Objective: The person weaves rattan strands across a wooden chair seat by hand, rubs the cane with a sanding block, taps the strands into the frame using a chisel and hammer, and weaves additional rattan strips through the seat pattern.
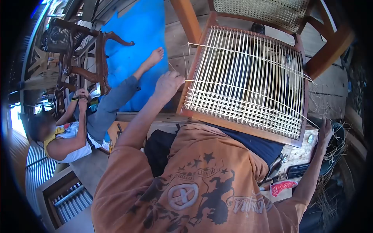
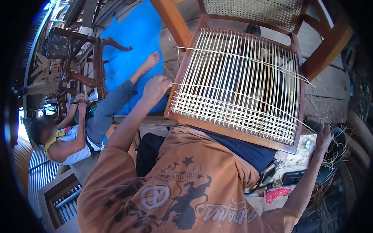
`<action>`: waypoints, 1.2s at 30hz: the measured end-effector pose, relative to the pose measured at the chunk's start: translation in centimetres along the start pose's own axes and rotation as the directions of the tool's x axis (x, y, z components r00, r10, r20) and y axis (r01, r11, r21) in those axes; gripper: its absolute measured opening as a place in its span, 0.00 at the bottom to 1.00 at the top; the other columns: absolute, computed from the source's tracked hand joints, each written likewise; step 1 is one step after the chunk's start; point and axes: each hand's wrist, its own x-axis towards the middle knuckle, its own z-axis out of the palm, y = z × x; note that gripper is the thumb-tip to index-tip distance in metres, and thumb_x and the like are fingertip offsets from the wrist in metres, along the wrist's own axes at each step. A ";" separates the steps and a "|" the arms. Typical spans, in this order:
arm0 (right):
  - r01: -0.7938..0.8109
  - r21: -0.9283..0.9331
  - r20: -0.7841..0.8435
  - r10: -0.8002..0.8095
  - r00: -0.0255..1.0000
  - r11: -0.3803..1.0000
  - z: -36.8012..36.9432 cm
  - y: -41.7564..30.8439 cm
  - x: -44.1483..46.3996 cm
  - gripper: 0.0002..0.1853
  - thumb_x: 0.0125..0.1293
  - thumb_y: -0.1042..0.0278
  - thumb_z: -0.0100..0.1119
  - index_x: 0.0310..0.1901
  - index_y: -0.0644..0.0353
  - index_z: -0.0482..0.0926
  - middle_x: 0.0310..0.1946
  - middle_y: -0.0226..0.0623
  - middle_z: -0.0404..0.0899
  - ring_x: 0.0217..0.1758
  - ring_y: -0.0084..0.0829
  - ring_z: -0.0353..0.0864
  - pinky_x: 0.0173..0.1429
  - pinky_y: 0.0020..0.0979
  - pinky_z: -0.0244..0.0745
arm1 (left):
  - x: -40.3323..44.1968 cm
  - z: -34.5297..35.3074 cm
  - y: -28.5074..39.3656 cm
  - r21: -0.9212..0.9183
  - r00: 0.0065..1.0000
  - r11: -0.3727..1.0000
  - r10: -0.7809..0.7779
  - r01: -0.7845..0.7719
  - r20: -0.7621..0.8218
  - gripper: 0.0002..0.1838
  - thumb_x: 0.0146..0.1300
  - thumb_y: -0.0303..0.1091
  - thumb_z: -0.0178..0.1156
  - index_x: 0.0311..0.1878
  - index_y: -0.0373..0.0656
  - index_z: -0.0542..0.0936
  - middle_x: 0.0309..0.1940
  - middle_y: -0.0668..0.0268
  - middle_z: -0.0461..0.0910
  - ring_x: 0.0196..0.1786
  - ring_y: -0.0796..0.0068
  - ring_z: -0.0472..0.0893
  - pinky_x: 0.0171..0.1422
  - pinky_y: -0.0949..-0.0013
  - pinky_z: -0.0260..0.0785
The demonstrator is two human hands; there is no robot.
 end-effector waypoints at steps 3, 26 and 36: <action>0.071 0.012 -0.077 -0.070 0.995 0.997 -0.6 0.1 -0.8 0.20 0.72 0.52 0.47 0.47 0.63 0.78 0.39 0.49 0.80 0.43 0.46 0.79 0.48 0.39 0.71 | 0.1 0.9 -0.1 0.067 0.999 0.998 0.013 -0.010 -0.048 0.05 0.54 0.31 0.58 0.35 0.48 0.80 0.33 0.67 0.75 0.42 0.66 0.77 0.47 0.62 0.72; -0.148 0.633 -0.031 0.217 0.976 0.760 2.0 -3.4 -9.1 0.15 0.69 0.60 0.58 0.48 0.63 0.79 0.33 0.26 0.76 0.35 0.16 0.71 0.37 0.19 0.66 | 1.1 -0.7 -0.9 -0.114 0.968 0.984 -0.107 0.136 0.226 0.07 0.61 0.26 0.52 0.41 0.40 0.76 0.35 0.50 0.76 0.36 0.48 0.80 0.40 0.50 0.72; -0.135 0.597 -0.011 0.177 0.984 0.791 3.0 -7.0 -9.4 0.13 0.69 0.63 0.55 0.46 0.63 0.80 0.38 0.27 0.79 0.40 0.19 0.76 0.41 0.23 0.70 | -0.8 0.1 0.0 -0.099 0.967 0.969 -0.213 0.228 0.136 0.09 0.60 0.26 0.51 0.40 0.41 0.79 0.38 0.51 0.77 0.39 0.50 0.81 0.42 0.53 0.74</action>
